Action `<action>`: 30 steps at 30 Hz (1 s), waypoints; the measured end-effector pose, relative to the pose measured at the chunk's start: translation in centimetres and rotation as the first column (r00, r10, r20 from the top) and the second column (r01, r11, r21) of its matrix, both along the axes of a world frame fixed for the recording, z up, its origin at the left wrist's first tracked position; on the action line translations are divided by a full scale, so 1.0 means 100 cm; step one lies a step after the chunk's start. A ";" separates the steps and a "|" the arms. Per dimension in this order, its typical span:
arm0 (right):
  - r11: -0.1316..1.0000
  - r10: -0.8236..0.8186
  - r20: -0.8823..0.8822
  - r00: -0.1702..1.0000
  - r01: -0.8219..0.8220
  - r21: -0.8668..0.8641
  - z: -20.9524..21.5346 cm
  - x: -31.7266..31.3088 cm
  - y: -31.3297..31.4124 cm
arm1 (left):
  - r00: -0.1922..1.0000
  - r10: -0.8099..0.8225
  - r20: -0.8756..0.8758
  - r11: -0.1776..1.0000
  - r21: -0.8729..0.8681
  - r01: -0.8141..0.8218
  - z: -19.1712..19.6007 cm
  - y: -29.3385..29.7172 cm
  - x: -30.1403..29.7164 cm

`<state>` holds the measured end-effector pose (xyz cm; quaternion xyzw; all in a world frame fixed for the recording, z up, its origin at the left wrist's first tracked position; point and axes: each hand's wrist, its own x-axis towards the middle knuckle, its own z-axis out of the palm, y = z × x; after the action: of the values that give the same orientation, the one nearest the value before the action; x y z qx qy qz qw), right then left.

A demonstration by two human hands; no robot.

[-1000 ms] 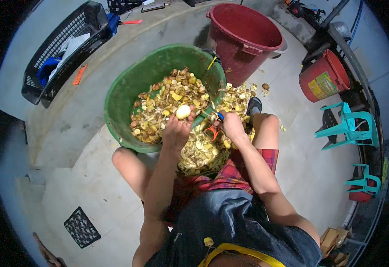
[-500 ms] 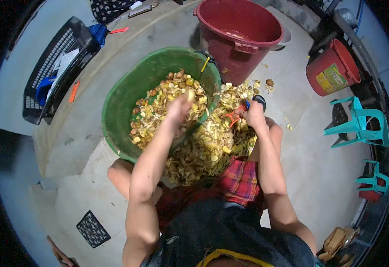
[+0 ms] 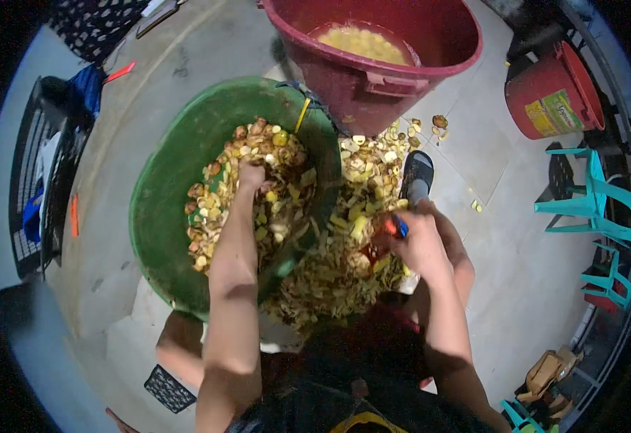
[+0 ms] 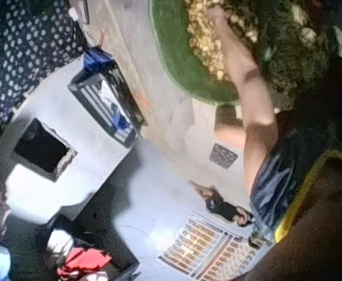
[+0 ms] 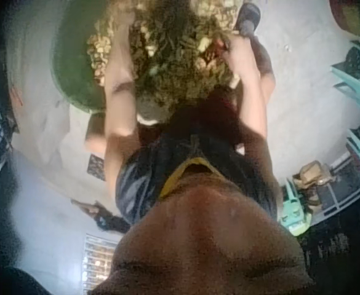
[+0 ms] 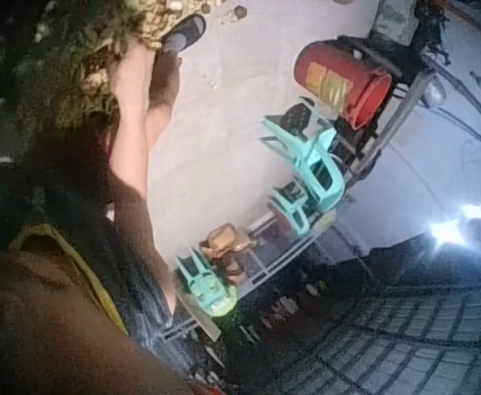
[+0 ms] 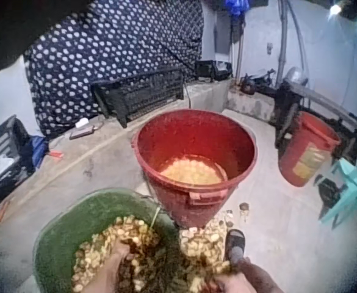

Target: The person sits on the floor and uses a peeler to peel potatoes, placing the peeled potatoes into a bucket of water and keeping the skins in a large green basin.

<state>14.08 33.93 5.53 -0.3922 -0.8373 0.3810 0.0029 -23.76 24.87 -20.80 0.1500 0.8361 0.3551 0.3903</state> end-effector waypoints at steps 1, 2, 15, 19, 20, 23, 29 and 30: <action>1.000 -0.018 0.021 1.000 0.018 0.011 -0.005 0.003 0.002 | 0.987 -0.082 -0.136 0.993 -0.093 0.070 -0.023 0.014 0.005; 0.999 -0.035 0.043 0.998 0.035 0.011 -0.004 -0.001 0.003 | 0.960 -0.164 -0.227 0.980 -0.152 0.131 -0.046 0.028 0.006; 0.986 0.085 0.245 0.966 -0.045 -0.163 0.004 -0.053 0.014 | 0.615 -0.648 -0.449 0.742 -0.555 0.376 -0.189 0.119 -0.038; 0.983 0.129 0.233 0.964 -0.092 -0.161 0.006 -0.062 0.019 | 0.514 -0.684 -0.518 0.717 -0.609 0.339 -0.179 0.109 -0.050; 0.985 0.123 0.236 0.964 -0.088 -0.151 0.005 -0.061 0.019 | 0.516 -0.703 -0.489 0.694 -0.628 0.351 -0.173 0.112 -0.045; 0.986 0.148 0.150 0.977 -0.135 -0.095 -0.001 -0.058 0.019 | 0.512 -0.723 -0.464 0.670 -0.653 0.353 -0.168 0.103 -0.036; 0.979 0.166 0.263 0.951 -0.126 -0.160 -0.001 -0.054 0.005 | 0.867 -0.364 -0.340 0.931 -0.111 0.348 -0.149 0.070 -0.037; 0.980 0.170 0.249 0.954 -0.136 -0.148 -0.004 -0.052 0.003 | 0.947 -0.250 -0.201 0.957 0.096 0.273 -0.136 0.063 -0.032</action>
<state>8.84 34.20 5.09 -0.3721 -0.8317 0.3789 -0.1620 -27.01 31.12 -34.41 0.3162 0.8182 0.3352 0.3439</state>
